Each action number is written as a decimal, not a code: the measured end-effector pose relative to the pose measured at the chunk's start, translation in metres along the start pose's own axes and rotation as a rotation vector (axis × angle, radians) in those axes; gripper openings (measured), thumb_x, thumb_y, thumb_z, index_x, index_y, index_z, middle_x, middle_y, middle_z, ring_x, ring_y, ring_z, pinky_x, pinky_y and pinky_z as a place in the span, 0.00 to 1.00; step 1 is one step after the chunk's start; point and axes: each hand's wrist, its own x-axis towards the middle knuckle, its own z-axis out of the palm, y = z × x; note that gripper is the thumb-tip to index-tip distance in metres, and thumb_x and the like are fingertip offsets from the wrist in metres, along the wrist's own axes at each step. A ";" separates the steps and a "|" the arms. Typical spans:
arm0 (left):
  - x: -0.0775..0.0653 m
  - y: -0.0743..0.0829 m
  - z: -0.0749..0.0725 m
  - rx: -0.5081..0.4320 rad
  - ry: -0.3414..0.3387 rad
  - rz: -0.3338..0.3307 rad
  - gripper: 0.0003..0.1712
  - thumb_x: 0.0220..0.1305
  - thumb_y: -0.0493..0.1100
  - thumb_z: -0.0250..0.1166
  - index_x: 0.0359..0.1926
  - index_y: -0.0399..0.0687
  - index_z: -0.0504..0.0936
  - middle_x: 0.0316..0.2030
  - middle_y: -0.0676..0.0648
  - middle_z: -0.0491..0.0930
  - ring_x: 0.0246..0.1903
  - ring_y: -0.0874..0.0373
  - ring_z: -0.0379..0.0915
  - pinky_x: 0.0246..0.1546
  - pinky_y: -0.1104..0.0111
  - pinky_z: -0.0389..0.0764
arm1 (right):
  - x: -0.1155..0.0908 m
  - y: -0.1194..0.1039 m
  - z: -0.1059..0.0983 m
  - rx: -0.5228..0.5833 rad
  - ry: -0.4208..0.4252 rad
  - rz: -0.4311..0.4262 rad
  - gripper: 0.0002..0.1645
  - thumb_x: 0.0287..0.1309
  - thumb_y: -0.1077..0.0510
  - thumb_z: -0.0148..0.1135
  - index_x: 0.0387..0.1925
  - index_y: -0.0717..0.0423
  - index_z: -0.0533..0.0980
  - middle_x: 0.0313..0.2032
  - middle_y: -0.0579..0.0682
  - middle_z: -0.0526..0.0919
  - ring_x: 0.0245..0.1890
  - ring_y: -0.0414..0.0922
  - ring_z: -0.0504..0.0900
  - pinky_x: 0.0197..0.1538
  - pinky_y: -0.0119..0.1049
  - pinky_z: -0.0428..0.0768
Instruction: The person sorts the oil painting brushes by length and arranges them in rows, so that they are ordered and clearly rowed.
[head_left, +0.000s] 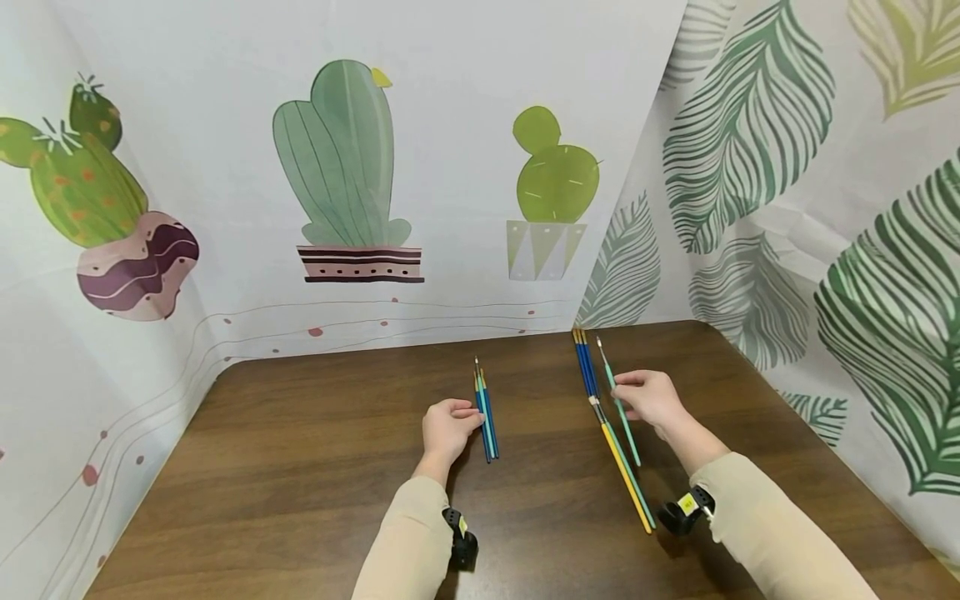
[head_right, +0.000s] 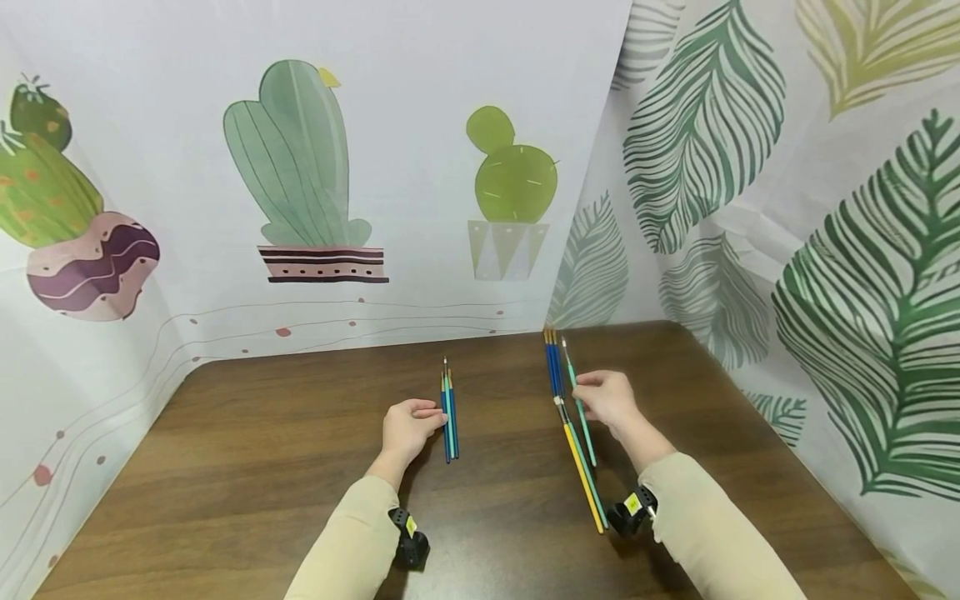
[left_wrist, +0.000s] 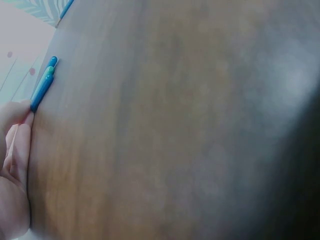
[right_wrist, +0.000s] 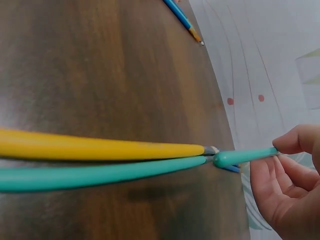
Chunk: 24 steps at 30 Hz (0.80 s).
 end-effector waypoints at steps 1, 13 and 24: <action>0.000 0.000 0.000 0.000 0.001 -0.003 0.16 0.52 0.38 0.71 0.42 0.36 0.82 0.34 0.42 0.87 0.34 0.55 0.85 0.35 0.66 0.83 | -0.001 0.002 0.000 0.006 -0.001 0.000 0.23 0.56 0.63 0.56 0.52 0.74 0.72 0.34 0.55 0.85 0.29 0.37 0.80 0.33 0.35 0.83; -0.001 0.000 0.000 0.001 0.000 0.007 0.16 0.51 0.37 0.71 0.42 0.36 0.82 0.34 0.41 0.87 0.33 0.55 0.84 0.35 0.66 0.83 | -0.014 0.018 -0.004 -0.015 -0.031 0.025 0.24 0.56 0.63 0.56 0.52 0.75 0.71 0.34 0.57 0.85 0.30 0.40 0.81 0.33 0.38 0.83; 0.000 0.000 0.000 0.011 -0.004 0.004 0.16 0.51 0.37 0.71 0.42 0.36 0.82 0.34 0.42 0.87 0.34 0.55 0.85 0.35 0.66 0.83 | -0.024 0.027 -0.007 -0.018 -0.060 0.032 0.23 0.56 0.64 0.56 0.50 0.77 0.71 0.32 0.56 0.84 0.31 0.44 0.83 0.33 0.40 0.84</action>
